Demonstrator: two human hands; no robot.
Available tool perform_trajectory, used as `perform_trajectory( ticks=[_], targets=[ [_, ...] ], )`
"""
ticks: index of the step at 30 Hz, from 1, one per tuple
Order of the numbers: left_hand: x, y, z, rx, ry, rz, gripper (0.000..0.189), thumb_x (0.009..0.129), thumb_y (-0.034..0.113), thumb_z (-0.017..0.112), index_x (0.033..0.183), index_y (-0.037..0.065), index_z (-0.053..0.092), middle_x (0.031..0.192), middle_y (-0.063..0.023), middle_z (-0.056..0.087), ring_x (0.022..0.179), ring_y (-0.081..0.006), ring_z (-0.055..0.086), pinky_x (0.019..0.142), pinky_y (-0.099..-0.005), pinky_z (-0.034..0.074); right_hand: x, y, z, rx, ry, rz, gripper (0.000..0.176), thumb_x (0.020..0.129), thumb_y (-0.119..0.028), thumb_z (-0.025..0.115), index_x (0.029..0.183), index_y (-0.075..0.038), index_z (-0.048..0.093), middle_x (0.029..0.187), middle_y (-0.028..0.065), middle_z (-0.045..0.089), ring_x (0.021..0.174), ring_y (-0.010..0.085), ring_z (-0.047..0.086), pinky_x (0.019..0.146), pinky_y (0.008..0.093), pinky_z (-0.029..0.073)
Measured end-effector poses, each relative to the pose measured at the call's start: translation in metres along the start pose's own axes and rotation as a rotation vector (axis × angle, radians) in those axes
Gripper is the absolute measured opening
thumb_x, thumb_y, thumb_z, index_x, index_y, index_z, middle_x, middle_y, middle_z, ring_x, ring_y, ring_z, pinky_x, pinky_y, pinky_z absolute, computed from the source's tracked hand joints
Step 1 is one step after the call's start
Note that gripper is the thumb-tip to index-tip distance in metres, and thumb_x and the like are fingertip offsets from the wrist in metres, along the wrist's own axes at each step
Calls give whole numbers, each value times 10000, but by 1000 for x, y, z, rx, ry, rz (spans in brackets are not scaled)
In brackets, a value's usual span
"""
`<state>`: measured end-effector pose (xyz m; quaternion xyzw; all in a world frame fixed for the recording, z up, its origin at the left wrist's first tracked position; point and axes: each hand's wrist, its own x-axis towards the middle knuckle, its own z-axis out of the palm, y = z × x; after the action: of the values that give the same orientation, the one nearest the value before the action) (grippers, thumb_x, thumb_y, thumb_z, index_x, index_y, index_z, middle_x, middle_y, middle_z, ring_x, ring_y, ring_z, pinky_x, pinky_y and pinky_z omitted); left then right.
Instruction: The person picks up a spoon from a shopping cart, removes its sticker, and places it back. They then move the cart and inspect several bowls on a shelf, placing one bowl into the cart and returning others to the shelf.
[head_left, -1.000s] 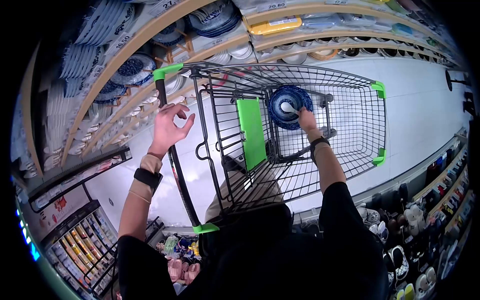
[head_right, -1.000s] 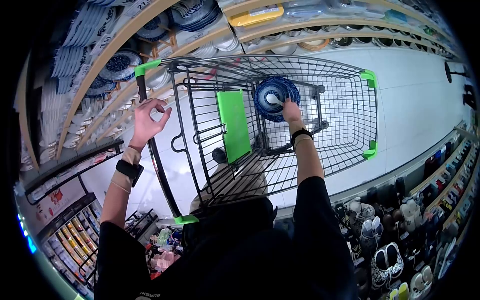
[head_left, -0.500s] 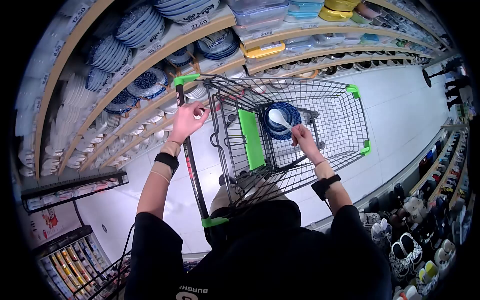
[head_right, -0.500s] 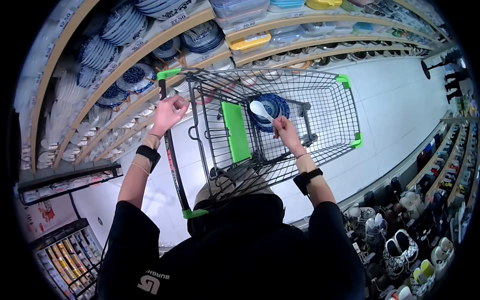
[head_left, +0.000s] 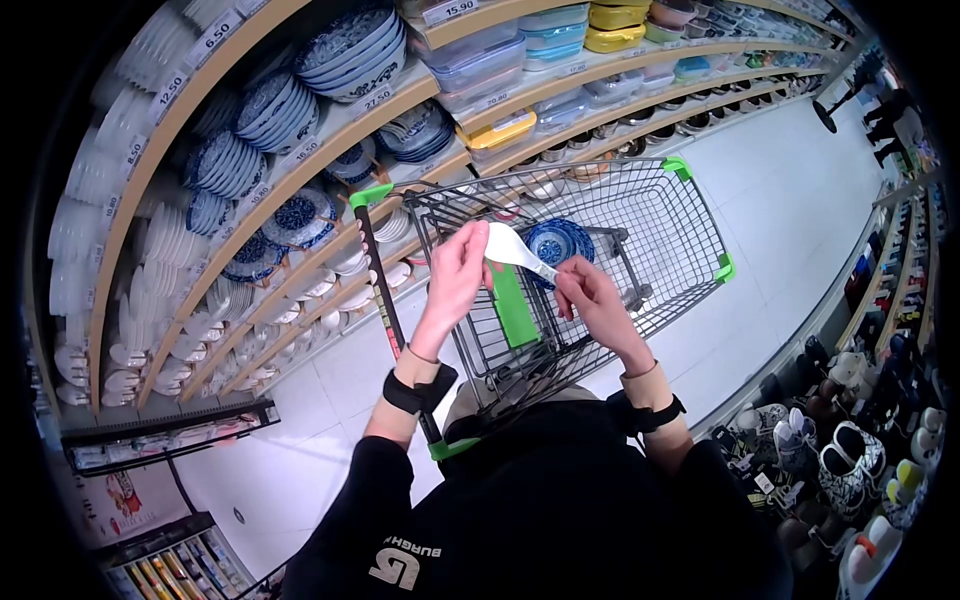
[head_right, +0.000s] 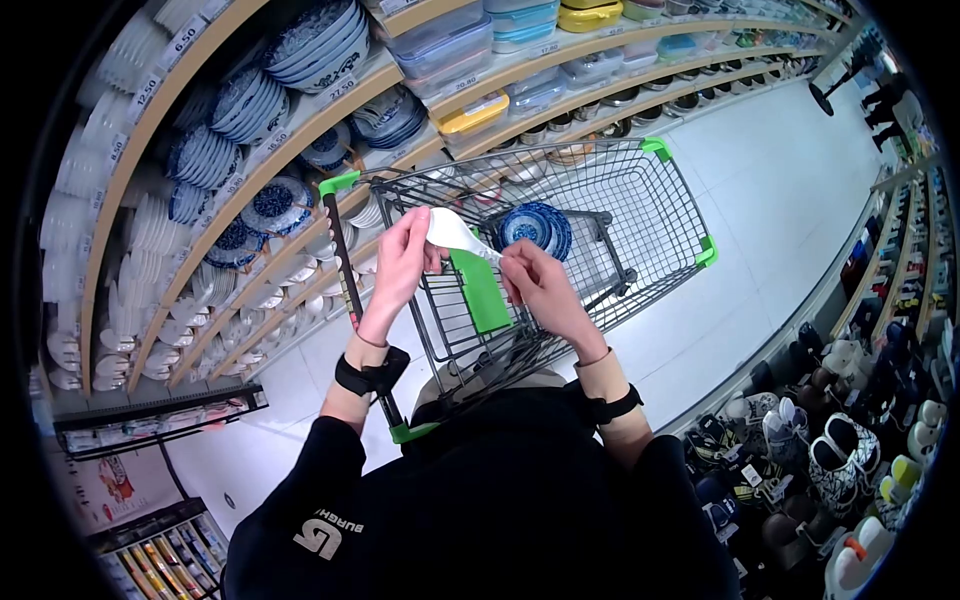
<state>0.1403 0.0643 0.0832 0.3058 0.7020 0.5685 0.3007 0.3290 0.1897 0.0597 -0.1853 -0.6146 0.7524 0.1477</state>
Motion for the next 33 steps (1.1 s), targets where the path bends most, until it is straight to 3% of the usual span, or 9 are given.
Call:
perform_trajectory(
  ticks=[2,7,10,14,15,18,21,27,33],
  targets=[
    [2,-1,3,52,30,23,334,1078,292,466,1058,10,644,666,-44,643,489,-85,559,468,-246,409,-2,-6,6,44,-5,-28,126,1055,-131,512,996,-21,528,699,-21,526,601,53,481,561,215,397],
    [-2,-4,12,-20,62,82,348,1084,308,450,1084,30,659,592,-27,595,482,-77,546,465,-245,394,-8,-14,7,-17,-63,37,301,1076,-199,471,1285,-7,571,703,-14,557,526,43,474,491,205,421],
    [-6,-7,13,-18,18,178,367,1092,316,425,1147,44,666,573,-11,569,483,-70,538,478,-232,383,-9,-31,6,112,-172,260,361,1095,-270,411,1288,-6,562,685,-4,559,507,59,470,495,197,397],
    [-10,-15,18,-116,4,166,408,1094,364,415,1144,48,670,598,-9,576,528,-66,555,515,-221,390,-6,-18,3,369,-350,399,358,1097,-263,397,1250,-3,589,621,-40,442,446,23,342,402,182,274],
    [-11,-15,17,-145,-20,147,434,1090,367,417,1141,-7,631,719,-50,607,544,-114,581,528,-226,449,-7,-19,6,426,-324,427,315,1093,-250,414,1178,-9,598,612,-57,390,439,11,294,384,173,235],
    [-13,-15,18,-188,-19,149,453,1099,375,384,1153,11,649,687,-37,613,563,-94,589,538,-230,426,-7,-9,7,574,-303,487,310,1092,-278,427,1121,-17,593,618,-70,381,457,12,292,395,168,238],
    [-14,-19,17,-272,-78,169,490,1105,387,339,1192,-9,615,774,-58,641,608,-114,621,563,-239,457,-8,-6,10,630,-286,466,275,1084,-277,456,1057,-28,570,626,-77,374,461,10,273,394,170,232],
    [-18,-9,21,-347,-118,108,464,1100,381,350,1247,-3,564,887,-90,673,664,-145,645,601,-261,487,-12,-17,10,367,-265,368,233,1070,-282,495,994,-69,548,660,-68,408,478,8,292,406,186,225],
    [-17,-2,22,-397,-163,77,376,1084,307,395,1282,19,532,970,-137,700,696,-170,659,607,-272,498,-11,-14,9,140,-48,207,190,1057,-257,522,1078,-84,596,652,-77,434,491,5,334,437,198,250]
  ],
)
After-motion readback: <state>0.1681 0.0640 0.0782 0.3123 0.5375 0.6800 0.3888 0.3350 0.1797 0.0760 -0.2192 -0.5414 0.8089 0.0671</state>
